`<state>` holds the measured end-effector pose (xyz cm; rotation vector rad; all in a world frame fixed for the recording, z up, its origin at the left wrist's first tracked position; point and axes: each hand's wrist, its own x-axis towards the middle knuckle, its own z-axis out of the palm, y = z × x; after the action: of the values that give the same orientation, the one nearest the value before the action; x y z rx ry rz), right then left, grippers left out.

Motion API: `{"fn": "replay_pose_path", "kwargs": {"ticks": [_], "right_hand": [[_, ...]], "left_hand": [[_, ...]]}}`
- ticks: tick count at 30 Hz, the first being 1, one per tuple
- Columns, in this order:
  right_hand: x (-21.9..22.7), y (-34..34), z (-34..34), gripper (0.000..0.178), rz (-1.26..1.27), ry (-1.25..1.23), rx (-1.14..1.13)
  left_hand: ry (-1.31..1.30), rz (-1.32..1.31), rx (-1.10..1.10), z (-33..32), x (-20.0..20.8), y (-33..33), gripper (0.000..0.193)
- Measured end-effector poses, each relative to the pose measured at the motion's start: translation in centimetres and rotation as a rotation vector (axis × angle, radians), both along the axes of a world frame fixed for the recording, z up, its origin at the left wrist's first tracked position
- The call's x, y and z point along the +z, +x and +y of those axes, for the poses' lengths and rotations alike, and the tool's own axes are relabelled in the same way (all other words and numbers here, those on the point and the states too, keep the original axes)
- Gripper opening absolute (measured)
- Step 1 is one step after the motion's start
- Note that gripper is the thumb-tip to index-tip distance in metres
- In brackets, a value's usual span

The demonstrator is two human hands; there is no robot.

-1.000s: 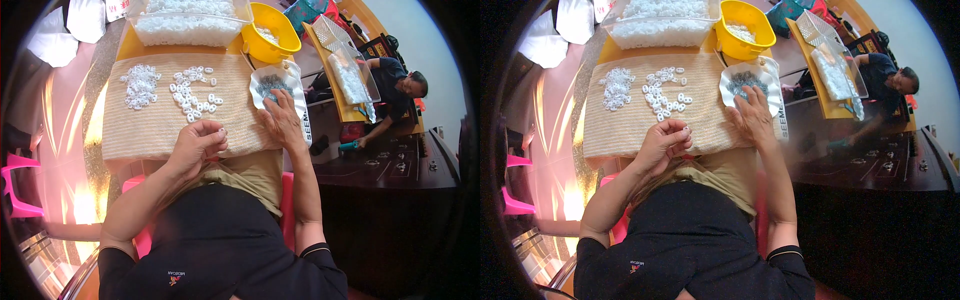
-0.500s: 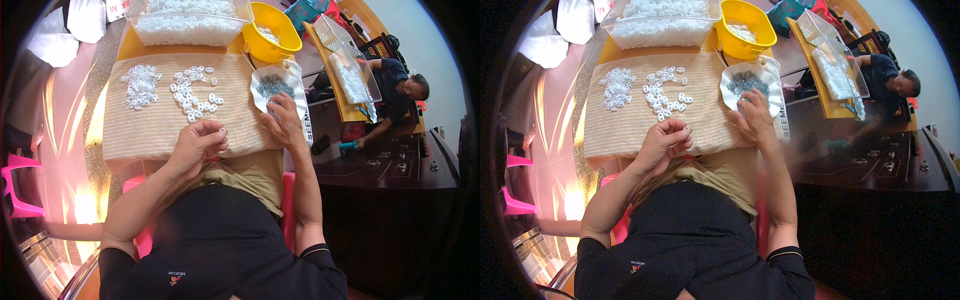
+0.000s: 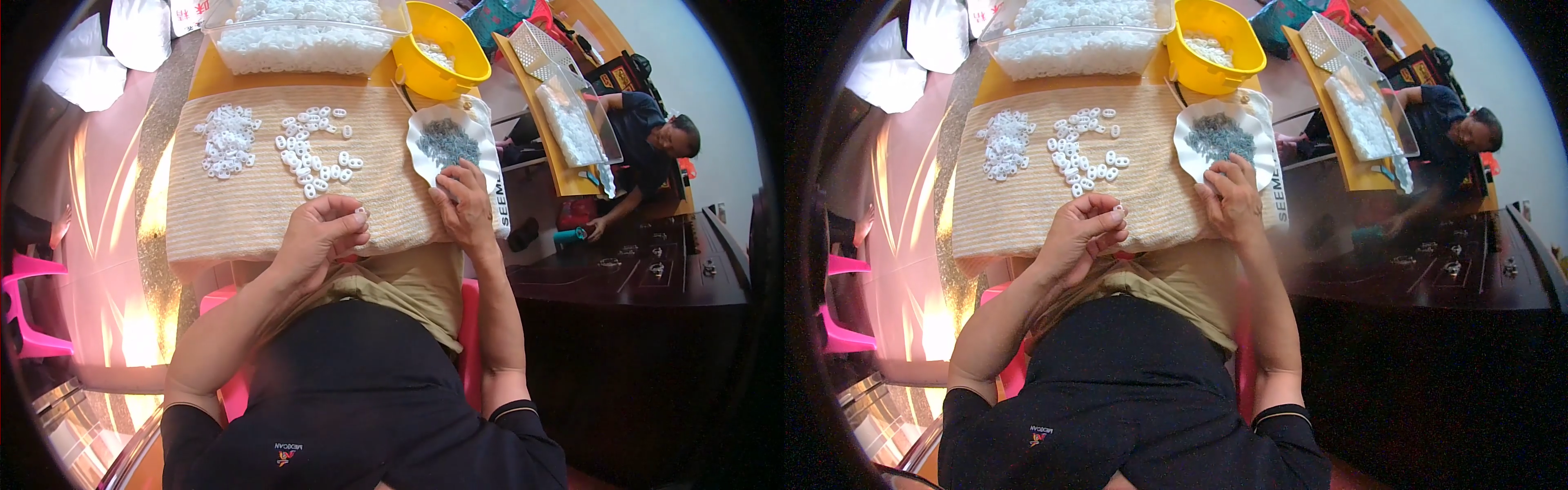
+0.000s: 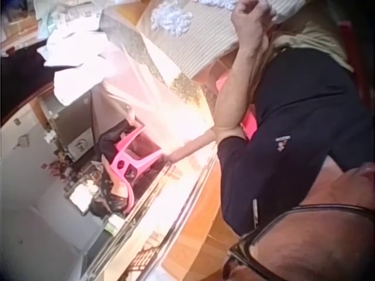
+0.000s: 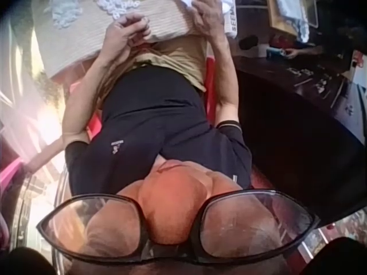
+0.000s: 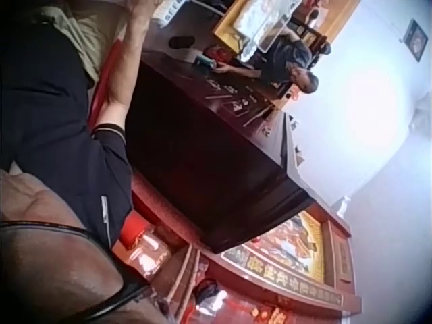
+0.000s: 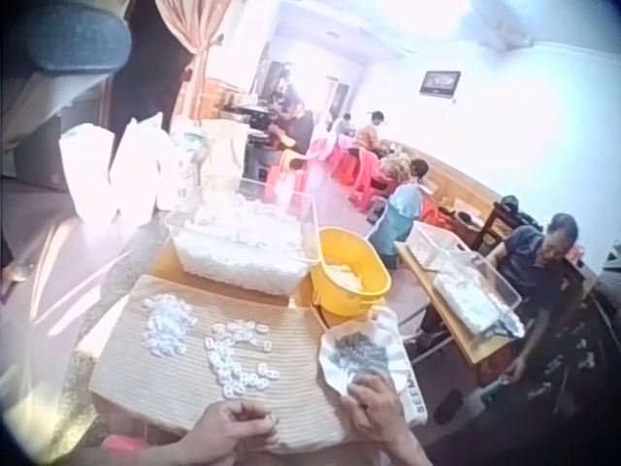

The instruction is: Assembling tiny screws into small white plastic components by hand.

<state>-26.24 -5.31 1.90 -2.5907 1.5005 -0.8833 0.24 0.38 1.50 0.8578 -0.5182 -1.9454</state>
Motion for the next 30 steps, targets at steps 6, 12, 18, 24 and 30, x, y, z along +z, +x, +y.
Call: {"fn": "replay_pose_path", "kwargs": {"ticks": [6,12,18,24,30], "right_hand": [[0.1,0.3,0.4,0.017,0.027,-0.024,-0.010],[-0.1,0.9,1.1,0.021,0.006,-0.074,-0.005],[-0.2,1.0,1.6,0.018,-0.039,-0.138,-0.019],[-0.8,1.0,1.6,0.013,-0.095,-0.200,0.002],[-0.5,1.5,2.0,0.012,-0.128,-0.306,0.032]], "left_hand": [[-0.001,-0.024,-0.003,0.0,0.0,0.0,0.013],[0.002,-0.025,0.002,0.0,0.0,0.0,0.013],[0.004,-0.039,0.005,0.1,0.1,0.0,0.013],[0.006,-0.026,0.000,0.0,0.0,-0.1,0.013],[0.012,0.002,0.015,0.1,0.6,-0.1,0.012]]}}
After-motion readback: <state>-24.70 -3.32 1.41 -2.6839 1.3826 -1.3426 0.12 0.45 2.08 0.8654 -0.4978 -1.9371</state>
